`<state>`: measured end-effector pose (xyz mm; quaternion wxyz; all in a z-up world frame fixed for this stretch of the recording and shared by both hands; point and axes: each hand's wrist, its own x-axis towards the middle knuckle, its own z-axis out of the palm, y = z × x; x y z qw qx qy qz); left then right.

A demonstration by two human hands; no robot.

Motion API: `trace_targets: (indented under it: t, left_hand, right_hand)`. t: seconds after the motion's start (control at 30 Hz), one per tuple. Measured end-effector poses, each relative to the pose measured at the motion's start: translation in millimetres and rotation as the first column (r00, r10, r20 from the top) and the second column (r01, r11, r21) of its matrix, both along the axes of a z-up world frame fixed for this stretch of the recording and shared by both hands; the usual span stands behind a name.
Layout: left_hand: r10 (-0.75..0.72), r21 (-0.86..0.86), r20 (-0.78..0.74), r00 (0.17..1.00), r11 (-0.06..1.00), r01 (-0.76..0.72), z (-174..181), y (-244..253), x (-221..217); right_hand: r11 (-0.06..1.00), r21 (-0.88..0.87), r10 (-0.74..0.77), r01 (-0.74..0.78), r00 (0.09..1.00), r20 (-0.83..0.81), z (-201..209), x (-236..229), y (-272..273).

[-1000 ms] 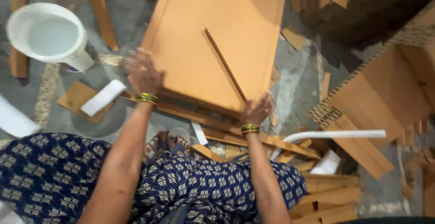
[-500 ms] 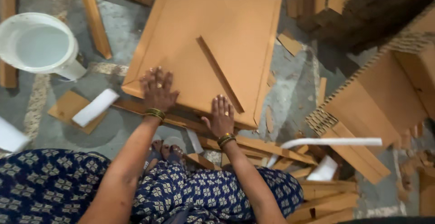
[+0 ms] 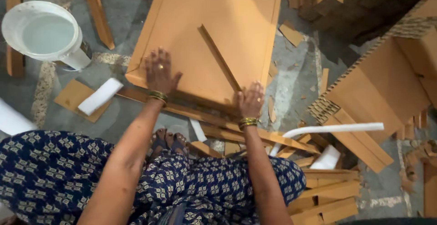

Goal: The person sits on the floor and assembles a cardboard box by applying a wet cloth to the edges of cardboard strips and attaching them to the box flaps. The person repeatedly wets the cloth and presses the strips into place to secure the box structure.

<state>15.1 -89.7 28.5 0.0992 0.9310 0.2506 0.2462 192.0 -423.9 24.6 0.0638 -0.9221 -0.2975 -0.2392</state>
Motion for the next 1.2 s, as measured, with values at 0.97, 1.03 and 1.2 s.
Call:
trace_targets:
  t: [0.97, 1.03, 1.2]
  left_hand:
    - [0.15, -0.282, 0.073, 0.986, 0.951, -0.124, -27, 93, -42]
    - [0.125, -0.239, 0.123, 0.984, 0.967, -0.093, -26, 87, -36]
    - [0.256, -0.226, 0.156, 0.954, 0.949, -0.218, -38, 84, -35]
  right_hand:
    - [0.67, 0.642, -0.059, 0.373, 0.889, -0.454, -36, 24, -57]
    - [0.724, 0.466, -0.206, 0.509, 0.804, -0.557, -27, 20, -40]
    - [0.782, 0.354, -0.343, 0.513, 0.829, -0.442, -1, 5, -23]
